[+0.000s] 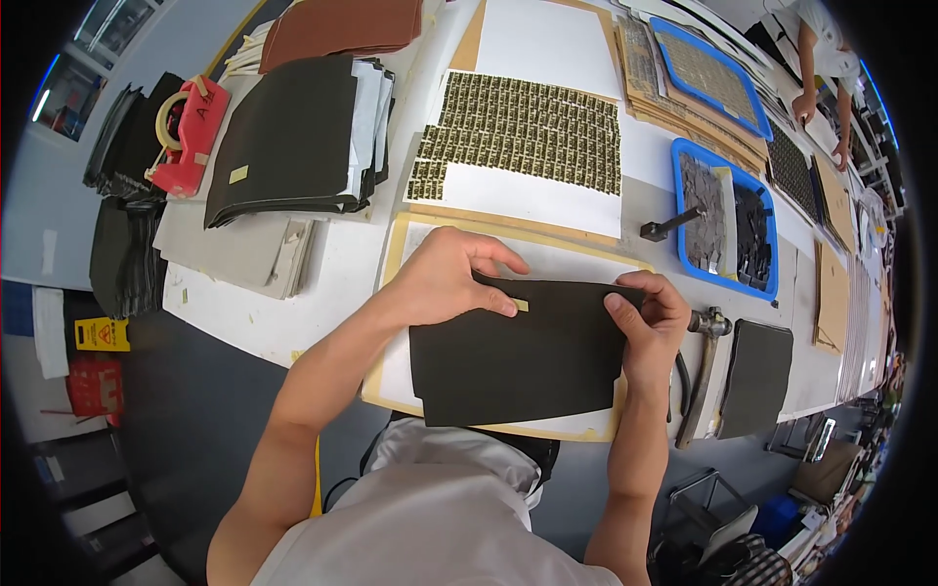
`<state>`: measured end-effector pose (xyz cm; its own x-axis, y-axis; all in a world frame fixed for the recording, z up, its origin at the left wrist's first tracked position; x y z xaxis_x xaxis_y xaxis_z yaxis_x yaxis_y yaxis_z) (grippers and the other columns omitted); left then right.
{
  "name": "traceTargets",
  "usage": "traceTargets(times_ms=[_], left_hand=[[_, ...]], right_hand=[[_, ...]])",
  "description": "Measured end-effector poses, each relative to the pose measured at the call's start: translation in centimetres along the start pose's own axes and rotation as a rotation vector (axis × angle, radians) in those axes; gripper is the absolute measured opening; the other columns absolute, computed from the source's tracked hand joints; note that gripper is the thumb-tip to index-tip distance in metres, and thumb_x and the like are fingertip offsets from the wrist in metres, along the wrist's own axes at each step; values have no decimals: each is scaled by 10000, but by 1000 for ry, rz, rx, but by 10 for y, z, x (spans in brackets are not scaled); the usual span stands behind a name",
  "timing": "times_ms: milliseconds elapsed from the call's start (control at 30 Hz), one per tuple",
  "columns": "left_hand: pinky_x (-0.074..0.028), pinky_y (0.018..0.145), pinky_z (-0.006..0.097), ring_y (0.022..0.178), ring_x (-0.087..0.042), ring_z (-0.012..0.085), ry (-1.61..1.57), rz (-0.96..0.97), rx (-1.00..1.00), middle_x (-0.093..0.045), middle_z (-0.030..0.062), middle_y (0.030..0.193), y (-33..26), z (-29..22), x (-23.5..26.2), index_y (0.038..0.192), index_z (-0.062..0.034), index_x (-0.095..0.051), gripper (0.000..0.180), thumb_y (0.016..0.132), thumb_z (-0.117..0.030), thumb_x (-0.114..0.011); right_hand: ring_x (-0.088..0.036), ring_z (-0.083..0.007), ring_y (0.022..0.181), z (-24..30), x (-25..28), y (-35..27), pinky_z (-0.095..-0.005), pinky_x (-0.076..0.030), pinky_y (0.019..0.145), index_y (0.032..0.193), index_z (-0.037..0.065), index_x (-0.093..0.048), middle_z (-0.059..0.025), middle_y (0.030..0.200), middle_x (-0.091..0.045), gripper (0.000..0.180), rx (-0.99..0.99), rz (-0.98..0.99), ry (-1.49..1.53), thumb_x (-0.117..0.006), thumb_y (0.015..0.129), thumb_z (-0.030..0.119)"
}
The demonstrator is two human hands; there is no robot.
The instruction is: Applying a metal logo plate and hardware fasteners to a leather panel using a hammer, pliers, and a punch tool.
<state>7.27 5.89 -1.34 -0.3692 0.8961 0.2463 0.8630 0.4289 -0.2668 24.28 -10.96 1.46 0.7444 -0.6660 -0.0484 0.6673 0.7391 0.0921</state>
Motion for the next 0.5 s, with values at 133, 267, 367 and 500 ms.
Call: traceTargets(times_ms=[133, 267, 367, 500], left_hand=[[-548, 875, 313, 923, -700, 178, 1, -17, -50, -768, 62, 1035, -2, -6, 3, 1106, -51, -760, 487, 655, -89, -937], [-556, 924, 327, 1010, -717, 209, -48, 42, -187, -763, 87, 1074, -3, -14, 1, 1121, -24, -745, 503, 661, -90, -937], [-557, 930, 330, 1031, -718, 214, -113, 65, -111, -761, 93, 1085, -2, -11, -1, 1119, -15, -743, 488, 673, -80, -929], [-556, 904, 317, 997, -718, 190, -83, 56, -46, -763, 103, 1058, -2, -10, -1, 1105, -10, -744, 452, 688, -53, -912]], right_hand=[[-596, -105, 882, 4, -2, 0, -228, -442, 796, 995, -21, -715, -39, 954, -695, 254, 45, 15, 24, -806, 773, -103], [-608, -121, 899, 3, -4, -1, -237, -449, 810, 991, -22, -714, -52, 963, -698, 254, 40, 33, 34, -805, 770, -106], [-614, -129, 904, 4, -5, -1, -245, -454, 817, 991, -22, -714, -61, 963, -701, 256, 60, 50, 21, -804, 768, -109], [-619, -141, 917, 3, -9, -2, -257, -460, 838, 991, -22, -714, -65, 971, -702, 253, 58, 69, 34, -800, 771, -112]])
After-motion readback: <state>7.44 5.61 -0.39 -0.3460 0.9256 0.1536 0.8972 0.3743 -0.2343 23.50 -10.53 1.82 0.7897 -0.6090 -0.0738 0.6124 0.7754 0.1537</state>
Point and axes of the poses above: each hand's wrist, its own y-axis towards the middle knuckle, its own x-axis out of the back of the hand, z = x × y, the point moved 10 cm from there along y, towards the middle knuckle
